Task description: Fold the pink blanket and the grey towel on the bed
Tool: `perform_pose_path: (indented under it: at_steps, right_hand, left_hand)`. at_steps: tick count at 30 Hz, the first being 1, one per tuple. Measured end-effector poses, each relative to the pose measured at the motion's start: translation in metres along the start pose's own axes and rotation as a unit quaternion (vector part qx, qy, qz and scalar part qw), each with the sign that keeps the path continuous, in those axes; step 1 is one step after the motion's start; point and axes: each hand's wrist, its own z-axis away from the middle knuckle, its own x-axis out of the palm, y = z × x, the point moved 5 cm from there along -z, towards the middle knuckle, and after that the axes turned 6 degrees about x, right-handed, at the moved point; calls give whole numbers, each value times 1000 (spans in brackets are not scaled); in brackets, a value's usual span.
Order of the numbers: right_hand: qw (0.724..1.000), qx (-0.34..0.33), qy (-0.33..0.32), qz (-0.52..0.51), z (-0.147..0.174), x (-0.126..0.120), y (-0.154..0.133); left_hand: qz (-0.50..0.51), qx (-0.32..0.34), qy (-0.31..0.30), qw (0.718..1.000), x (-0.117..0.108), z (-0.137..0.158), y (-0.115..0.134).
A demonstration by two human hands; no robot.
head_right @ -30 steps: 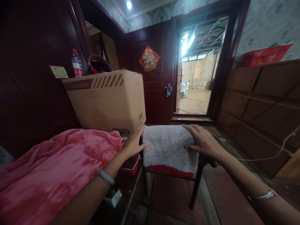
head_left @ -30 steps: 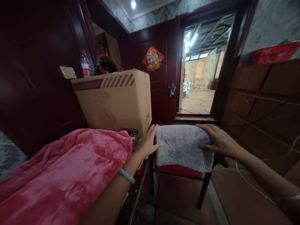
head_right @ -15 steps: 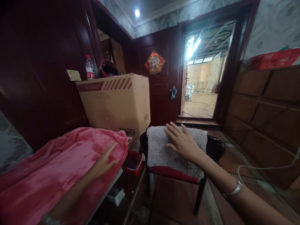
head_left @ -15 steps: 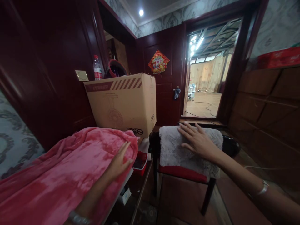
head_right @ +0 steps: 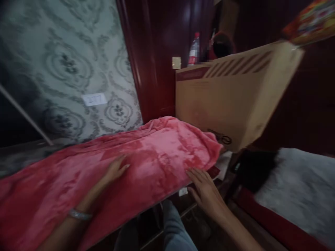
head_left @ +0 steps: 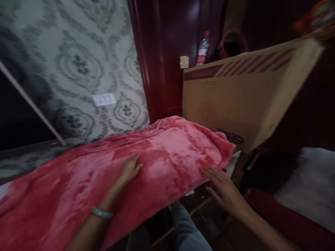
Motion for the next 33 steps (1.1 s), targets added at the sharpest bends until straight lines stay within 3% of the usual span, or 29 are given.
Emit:
perform_pose_path:
  at_steps: [6,11,17,22,27,33]
  right_hand:
    - [993,-84,-68,-53,-82,71,-55]
    - [989,-89,-113,-34,-128,119,-85]
    - [991,-56,-122,11,-119,162,-76]
    - [991,-62,-119,8,-113,173,-64]
    - [988,-60,-140,10,-115,180,-60]
    - [990,-72,-120,-4,-113,194,-50]
  left_hand:
    - [-106,-135,-38,984,-16,74,-62]
    - [-118,-163,-43,979,-5,105,-71]
    - [-104,-168,-39,979,0,111,-67]
    - [-101,-168,-29,980,1,115,-62]
    - [-127,-191,22,973,2,123,-58]
    - [-113,-260,32,958,6,137,-58]
